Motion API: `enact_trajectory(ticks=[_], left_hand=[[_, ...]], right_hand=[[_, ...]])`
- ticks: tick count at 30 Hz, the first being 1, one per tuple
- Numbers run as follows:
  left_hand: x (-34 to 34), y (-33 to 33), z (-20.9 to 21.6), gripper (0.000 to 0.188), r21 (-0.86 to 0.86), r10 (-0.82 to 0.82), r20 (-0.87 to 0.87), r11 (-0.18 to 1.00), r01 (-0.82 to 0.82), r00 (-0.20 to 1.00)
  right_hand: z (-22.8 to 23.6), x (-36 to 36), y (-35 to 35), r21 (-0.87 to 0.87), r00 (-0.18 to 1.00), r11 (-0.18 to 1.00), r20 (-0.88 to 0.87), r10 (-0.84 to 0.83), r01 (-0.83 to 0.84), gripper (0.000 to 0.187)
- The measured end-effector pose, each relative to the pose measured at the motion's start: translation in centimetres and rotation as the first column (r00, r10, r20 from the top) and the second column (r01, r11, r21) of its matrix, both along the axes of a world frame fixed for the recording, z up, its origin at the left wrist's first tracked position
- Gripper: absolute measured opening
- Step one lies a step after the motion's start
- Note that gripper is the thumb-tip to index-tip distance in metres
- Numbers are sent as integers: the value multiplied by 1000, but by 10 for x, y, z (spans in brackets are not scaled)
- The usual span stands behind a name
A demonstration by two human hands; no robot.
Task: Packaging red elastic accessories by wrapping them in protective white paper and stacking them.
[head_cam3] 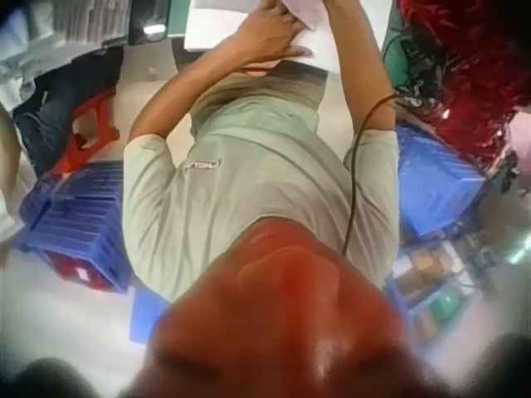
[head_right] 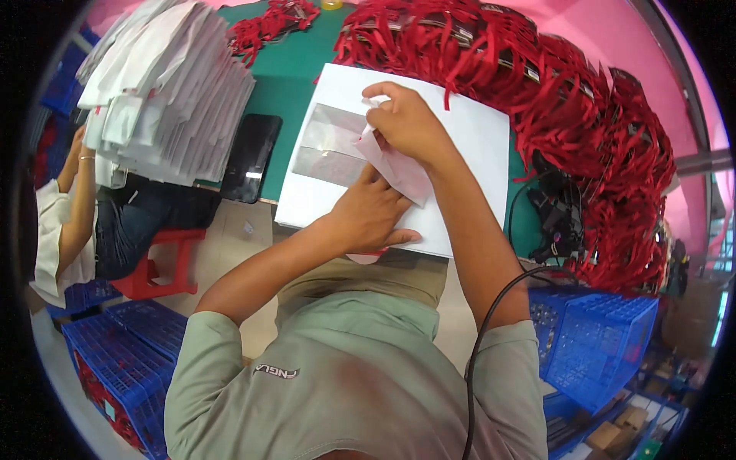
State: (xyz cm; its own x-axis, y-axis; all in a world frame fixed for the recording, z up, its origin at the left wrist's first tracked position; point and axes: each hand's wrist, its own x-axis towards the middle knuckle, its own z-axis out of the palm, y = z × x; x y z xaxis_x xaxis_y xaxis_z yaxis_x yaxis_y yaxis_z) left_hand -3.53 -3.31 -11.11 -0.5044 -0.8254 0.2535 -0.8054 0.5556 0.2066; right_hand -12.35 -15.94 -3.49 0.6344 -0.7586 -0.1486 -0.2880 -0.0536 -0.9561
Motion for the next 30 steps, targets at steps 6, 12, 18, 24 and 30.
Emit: enact_trajectory(ticks=[6,12,18,24,30], left_hand=[[2,1,5,63,214,-28,-72,976,43,997],[1,12,2,54,-54,9,-144,998,-17,990],[18,53,31,41,-106,-9,-472,993,-47,882],[24,25,39,42,-188,111,-204,971,-150,973],[40,36,22,45,-91,169,-88,980,-177,982]], right_hand=[[-16,18,7,112,984,993,-169,54,-35,36],[-26,8,-3,149,993,988,-102,59,-43,37],[-30,0,5,107,999,994,21,28,-30,38],[-49,-16,-3,18,987,997,147,-70,69,37],[-49,-24,-5,-558,930,830,-315,-186,-23,45]])
